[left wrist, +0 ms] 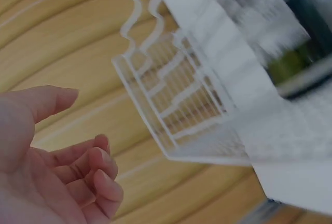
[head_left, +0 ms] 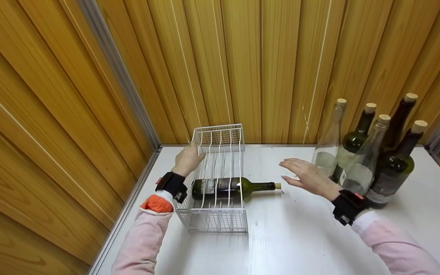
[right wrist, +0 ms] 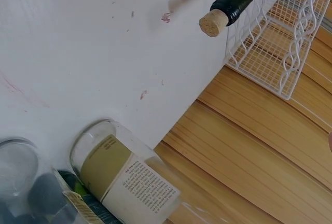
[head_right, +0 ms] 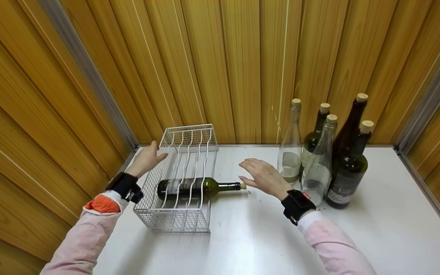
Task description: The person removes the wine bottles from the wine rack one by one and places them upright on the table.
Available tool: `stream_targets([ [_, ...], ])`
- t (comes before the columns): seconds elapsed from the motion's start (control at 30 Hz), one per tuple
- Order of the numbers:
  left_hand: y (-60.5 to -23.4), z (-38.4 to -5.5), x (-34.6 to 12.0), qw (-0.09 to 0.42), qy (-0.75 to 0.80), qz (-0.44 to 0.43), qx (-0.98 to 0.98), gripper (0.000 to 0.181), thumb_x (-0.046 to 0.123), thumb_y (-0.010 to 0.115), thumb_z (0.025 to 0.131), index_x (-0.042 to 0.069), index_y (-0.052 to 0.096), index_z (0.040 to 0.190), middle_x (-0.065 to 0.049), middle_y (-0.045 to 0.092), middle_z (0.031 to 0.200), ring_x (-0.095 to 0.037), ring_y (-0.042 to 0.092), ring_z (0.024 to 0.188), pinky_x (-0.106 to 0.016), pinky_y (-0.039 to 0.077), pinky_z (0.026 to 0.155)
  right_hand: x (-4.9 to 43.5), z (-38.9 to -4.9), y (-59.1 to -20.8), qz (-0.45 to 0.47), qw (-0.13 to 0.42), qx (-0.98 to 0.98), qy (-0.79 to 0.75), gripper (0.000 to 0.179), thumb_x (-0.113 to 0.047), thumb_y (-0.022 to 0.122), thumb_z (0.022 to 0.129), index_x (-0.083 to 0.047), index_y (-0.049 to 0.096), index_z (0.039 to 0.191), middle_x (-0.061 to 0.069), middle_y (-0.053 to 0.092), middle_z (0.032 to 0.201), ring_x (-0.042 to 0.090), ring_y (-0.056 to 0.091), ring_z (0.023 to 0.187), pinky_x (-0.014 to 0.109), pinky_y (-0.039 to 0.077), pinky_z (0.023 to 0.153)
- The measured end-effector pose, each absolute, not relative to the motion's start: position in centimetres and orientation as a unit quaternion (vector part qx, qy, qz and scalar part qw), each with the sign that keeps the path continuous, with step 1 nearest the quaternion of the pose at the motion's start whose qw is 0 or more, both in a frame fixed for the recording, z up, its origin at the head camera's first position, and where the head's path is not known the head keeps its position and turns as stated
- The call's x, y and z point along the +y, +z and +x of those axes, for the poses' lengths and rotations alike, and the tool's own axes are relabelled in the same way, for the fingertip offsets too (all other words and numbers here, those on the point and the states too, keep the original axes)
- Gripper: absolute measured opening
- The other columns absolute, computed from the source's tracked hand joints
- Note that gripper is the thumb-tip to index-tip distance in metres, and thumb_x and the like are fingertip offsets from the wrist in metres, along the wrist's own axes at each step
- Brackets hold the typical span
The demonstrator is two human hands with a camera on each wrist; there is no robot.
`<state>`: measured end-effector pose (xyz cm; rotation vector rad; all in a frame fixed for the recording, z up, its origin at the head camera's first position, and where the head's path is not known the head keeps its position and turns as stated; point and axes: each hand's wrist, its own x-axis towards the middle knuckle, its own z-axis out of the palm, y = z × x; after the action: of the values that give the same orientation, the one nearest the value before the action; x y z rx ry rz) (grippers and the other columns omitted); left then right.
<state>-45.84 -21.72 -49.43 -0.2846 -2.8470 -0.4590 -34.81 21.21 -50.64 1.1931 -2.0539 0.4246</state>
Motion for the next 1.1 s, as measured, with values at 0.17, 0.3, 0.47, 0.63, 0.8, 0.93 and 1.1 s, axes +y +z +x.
stream_targets([
  [0.17, -55.7, -50.9, -27.1, -0.004, -0.130, -0.030, -0.991, 0.091, 0.075, 0.049, 0.106, -0.004, 0.049, 0.151, -0.032, 0.073, 0.134, -0.045, 0.076, 0.118, -0.060, 0.061, 0.101, 21.0, -34.6, -51.5, 0.462, 0.326, -0.810, 0.155, 0.037, -0.029, 0.066, 0.112, 0.006, 0.074, 0.122, 0.019, 0.079, 0.114, 0.036, 0.076, 0.104, 0.050, 0.066, 0.086],
  [0.3, -58.7, -52.6, -30.0, -0.070, -0.103, -0.035, -0.992, 0.112, 0.093, 0.038, 0.097, -0.005, 0.061, 0.146, -0.031, 0.070, 0.142, -0.052, 0.071, 0.127, -0.065, 0.059, 0.101, 20.8, -34.3, -51.8, 0.455, 0.305, -0.823, 0.151, 0.034, -0.026, 0.073, 0.108, 0.006, 0.073, 0.122, 0.018, 0.078, 0.113, 0.035, 0.075, 0.104, 0.049, 0.066, 0.086],
  [0.47, -64.1, -57.5, -33.0, -0.135, -0.083, -0.072, -0.985, 0.105, 0.103, 0.036, 0.088, 0.011, 0.082, 0.111, -0.022, 0.080, 0.128, -0.040, 0.079, 0.113, -0.060, 0.063, 0.086, 20.1, -34.2, -51.8, 0.439, 0.273, -0.842, 0.153, 0.037, -0.024, 0.079, 0.103, 0.005, 0.072, 0.125, 0.018, 0.078, 0.116, 0.035, 0.075, 0.107, 0.049, 0.065, 0.089],
  [0.63, -65.9, -58.4, -34.0, -0.188, -0.076, -0.111, -0.973, 0.063, 0.063, 0.047, 0.111, 0.015, 0.076, 0.081, -0.010, 0.082, 0.083, -0.026, 0.078, 0.076, -0.048, 0.063, 0.088, 19.5, -34.3, -51.8, 0.431, 0.244, -0.853, 0.164, 0.038, -0.021, 0.081, 0.101, 0.006, 0.072, 0.126, 0.020, 0.077, 0.118, 0.035, 0.074, 0.109, 0.050, 0.065, 0.091],
  [0.8, -65.9, -56.7, -34.1, -0.140, -0.104, -0.145, -0.974, 0.048, 0.033, 0.048, 0.110, 0.018, 0.063, 0.067, 0.003, 0.063, 0.061, -0.019, 0.062, 0.062, -0.040, 0.056, 0.080, 19.1, -34.5, -51.7, 0.416, 0.212, -0.869, 0.166, 0.038, -0.015, 0.080, 0.099, 0.008, 0.071, 0.128, 0.021, 0.077, 0.120, 0.037, 0.074, 0.111, 0.051, 0.064, 0.094],
  [0.93, -65.4, -55.1, -33.7, -0.091, -0.117, -0.148, -0.978, 0.046, 0.032, 0.046, 0.109, 0.015, 0.058, 0.068, -0.009, 0.068, 0.074, -0.030, 0.068, 0.076, -0.051, 0.058, 0.087, 18.4, -34.6, -51.5, 0.387, 0.158, -0.892, 0.172, 0.038, -0.017, 0.077, 0.102, 0.008, 0.070, 0.131, 0.022, 0.076, 0.123, 0.038, 0.073, 0.114, 0.052, 0.063, 0.097],
  [1.1, -65.4, -54.6, -33.2, -0.062, -0.132, -0.143, -0.979, 0.047, 0.033, 0.043, 0.109, 0.009, 0.063, 0.074, -0.026, 0.078, 0.098, -0.047, 0.076, 0.102, -0.063, 0.058, 0.097, 17.2, -34.9, -51.5, 0.347, 0.084, -0.913, 0.195, 0.043, -0.024, 0.074, 0.105, 0.009, 0.069, 0.132, 0.025, 0.075, 0.126, 0.042, 0.072, 0.119, 0.055, 0.061, 0.100],
])
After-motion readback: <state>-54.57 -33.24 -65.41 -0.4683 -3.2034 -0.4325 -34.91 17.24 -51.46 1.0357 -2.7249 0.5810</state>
